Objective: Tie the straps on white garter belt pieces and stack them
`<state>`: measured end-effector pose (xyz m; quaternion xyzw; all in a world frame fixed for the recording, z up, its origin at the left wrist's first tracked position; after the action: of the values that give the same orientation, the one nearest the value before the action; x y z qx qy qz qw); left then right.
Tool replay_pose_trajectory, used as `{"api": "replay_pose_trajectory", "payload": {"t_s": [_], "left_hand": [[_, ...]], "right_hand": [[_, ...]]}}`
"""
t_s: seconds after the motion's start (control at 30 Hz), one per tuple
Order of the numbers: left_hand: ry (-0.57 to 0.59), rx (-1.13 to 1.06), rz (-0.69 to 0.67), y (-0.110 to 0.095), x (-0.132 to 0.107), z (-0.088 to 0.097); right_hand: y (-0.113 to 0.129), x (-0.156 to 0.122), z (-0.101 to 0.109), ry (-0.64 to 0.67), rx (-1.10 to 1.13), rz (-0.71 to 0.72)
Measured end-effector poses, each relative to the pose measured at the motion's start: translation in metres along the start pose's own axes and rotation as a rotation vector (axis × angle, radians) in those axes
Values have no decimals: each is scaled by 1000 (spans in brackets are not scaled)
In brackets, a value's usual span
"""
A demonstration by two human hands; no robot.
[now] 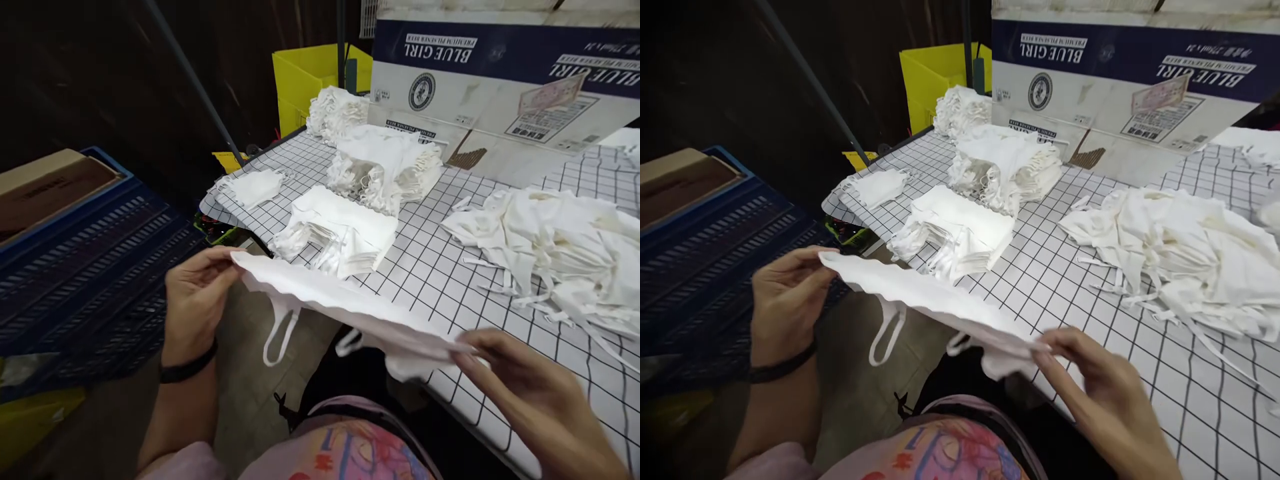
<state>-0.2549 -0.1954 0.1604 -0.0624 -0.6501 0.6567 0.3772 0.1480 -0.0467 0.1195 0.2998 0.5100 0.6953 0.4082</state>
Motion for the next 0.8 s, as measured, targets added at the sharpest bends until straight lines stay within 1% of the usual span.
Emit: {"api": "replay_pose_trajectory", "payload": {"t_s": [0.03,0.1,0.17,0.23,0.3,0.37,0.43,0.53,0.67,0.8], "left_hand": [[-51,21,-16,3,13,7],[-95,44,-20,13,45,14],[-82,43,10,30,83,6],[-65,55,25,50,123,-12],[4,96,43,71,160,-41],[95,184,97,93,187,-73],[143,247,117,110,205,-102],[181,397,122,128,219,-134],[219,511,117,145,232,-164],[265,595,134,161,238,-189]], "right_hand": [[1,21,-13,21,25,-7],[-1,64,-40,117,184,-99],[-4,106,-60,141,302,-130],[-10,143,-71,78,349,-135],[-20,172,-76,-21,335,-153],[-30,192,-77,-102,268,-171],[-38,206,-75,-167,181,-183],[-45,221,-70,-256,45,-180],[-48,233,-65,-329,-105,-154],[-53,239,-63,-381,-147,-169]]}}
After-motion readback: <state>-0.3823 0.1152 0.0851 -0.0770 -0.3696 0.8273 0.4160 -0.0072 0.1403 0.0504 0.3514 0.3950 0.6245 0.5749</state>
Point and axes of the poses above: each hand's wrist, its own x-axis towards the middle knuckle, its own z-axis out of the back of the hand, y = z × x, the point moved 5 cm from there along x, towards the middle knuckle, and after that the axes turned 2 degrees about -z, right-handed, at the moved point
